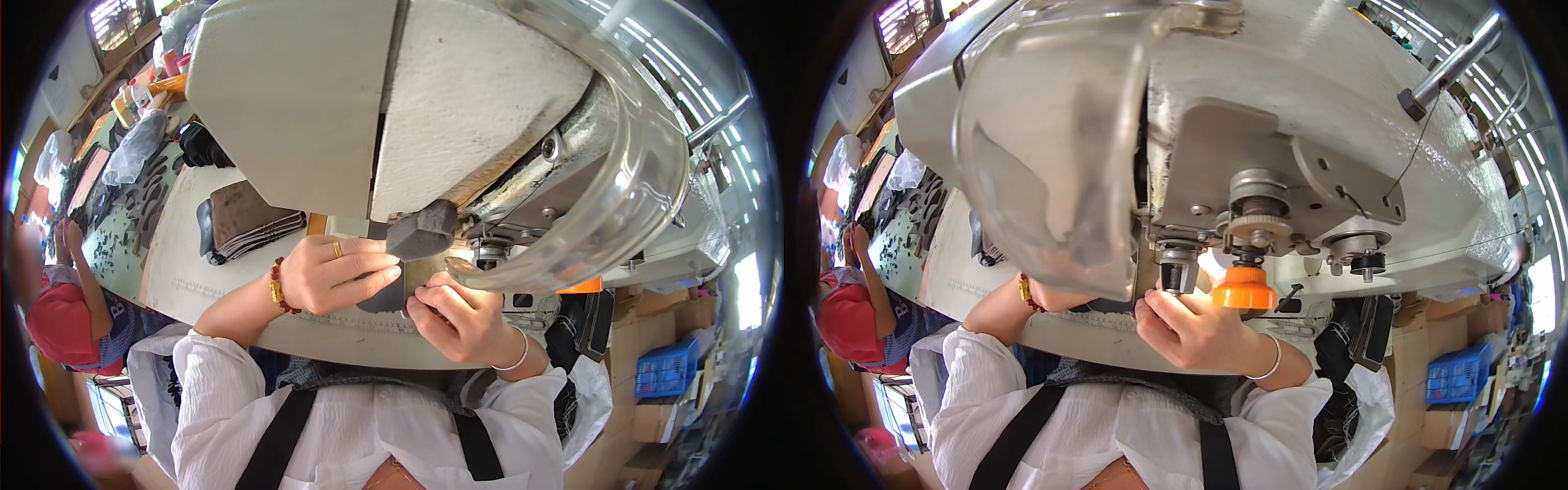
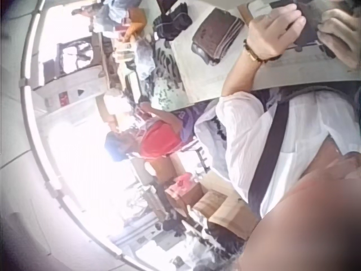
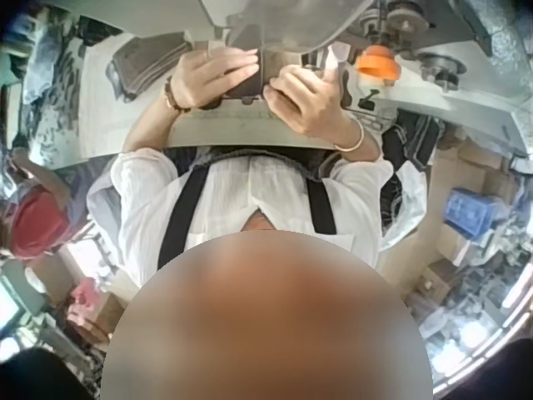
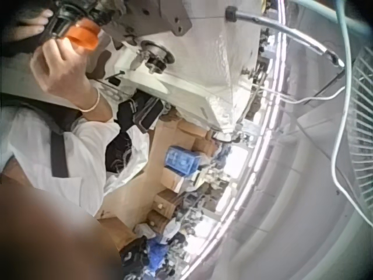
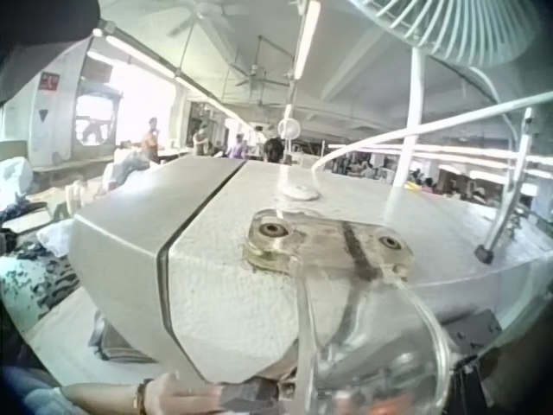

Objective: Stitching together various leather and fabric components using an industrial sewing machine.

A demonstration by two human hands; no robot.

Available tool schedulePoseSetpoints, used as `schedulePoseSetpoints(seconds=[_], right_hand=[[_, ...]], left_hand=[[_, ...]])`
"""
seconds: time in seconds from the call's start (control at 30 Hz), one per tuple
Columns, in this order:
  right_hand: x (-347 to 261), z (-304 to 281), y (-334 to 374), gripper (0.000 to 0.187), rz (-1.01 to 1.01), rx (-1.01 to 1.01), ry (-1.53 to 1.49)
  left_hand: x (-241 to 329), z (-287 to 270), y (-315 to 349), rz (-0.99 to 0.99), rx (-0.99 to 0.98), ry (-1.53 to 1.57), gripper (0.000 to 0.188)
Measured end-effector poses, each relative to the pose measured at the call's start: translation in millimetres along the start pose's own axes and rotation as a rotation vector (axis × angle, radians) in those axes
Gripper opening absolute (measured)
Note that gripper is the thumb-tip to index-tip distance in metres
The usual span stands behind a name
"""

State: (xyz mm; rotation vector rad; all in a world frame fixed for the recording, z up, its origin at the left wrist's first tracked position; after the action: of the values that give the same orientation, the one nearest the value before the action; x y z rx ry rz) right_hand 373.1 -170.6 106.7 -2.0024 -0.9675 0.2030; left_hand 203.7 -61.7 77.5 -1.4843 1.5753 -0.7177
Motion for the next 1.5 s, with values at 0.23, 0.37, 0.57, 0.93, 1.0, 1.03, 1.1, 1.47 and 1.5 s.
schedulePoseSetpoints(seconds=[0.23,0.37,0.57,0.93,1.0,1.03,1.1,1.47,1.5], right_hand=[[3,-2,-1,0.032,0.019,0.034,-0.037],[3,4,0,0.031,0.038,0.098,-0.054],[-2,4,0,0.023,-0.077,0.125,-0.033],[-9,9,-1,0.019,-0.243,0.105,0.127],[-5,11,-2,0.022,-0.273,0.048,0.088],[-3,11,-3,0.022,-0.285,0.058,0.091],[3,10,-6,0.022,-0.278,0.024,0.101],[19,28,1,0.026,-0.555,-0.077,0.451],[21,30,3,0.025,-0.569,-0.088,0.473]], left_hand=[[1,-13,-15,0.024,-0.008,0.097,0.02],[5,-15,-23,0.094,0.08,0.034,0.018],[4,-27,-28,0.074,-0.004,0.003,0.018],[0,-24,-26,0.04,-0.043,0.066,0.019],[-3,-22,-25,0.038,-0.016,0.067,0.02],[-5,-21,-23,0.038,-0.017,0.067,0.02],[-6,-19,-20,0.056,0.021,-0.003,0.021],[-17,-8,-11,-0.092,0.044,-0.043,0.021],[-17,-8,-13,-0.082,0.047,-0.065,0.022]])
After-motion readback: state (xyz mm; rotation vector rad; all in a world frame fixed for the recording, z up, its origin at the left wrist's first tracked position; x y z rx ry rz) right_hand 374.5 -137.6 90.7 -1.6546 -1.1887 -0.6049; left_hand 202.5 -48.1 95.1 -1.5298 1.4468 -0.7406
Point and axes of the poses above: each hand's wrist, its own y-axis away from the middle knuckle, its own z-axis out of the palm, x = y × z, the point moved 4 cm from there along -y, towards the middle knuckle, and after that the axes turned 7 degrees about x, right-handed, at the moved point
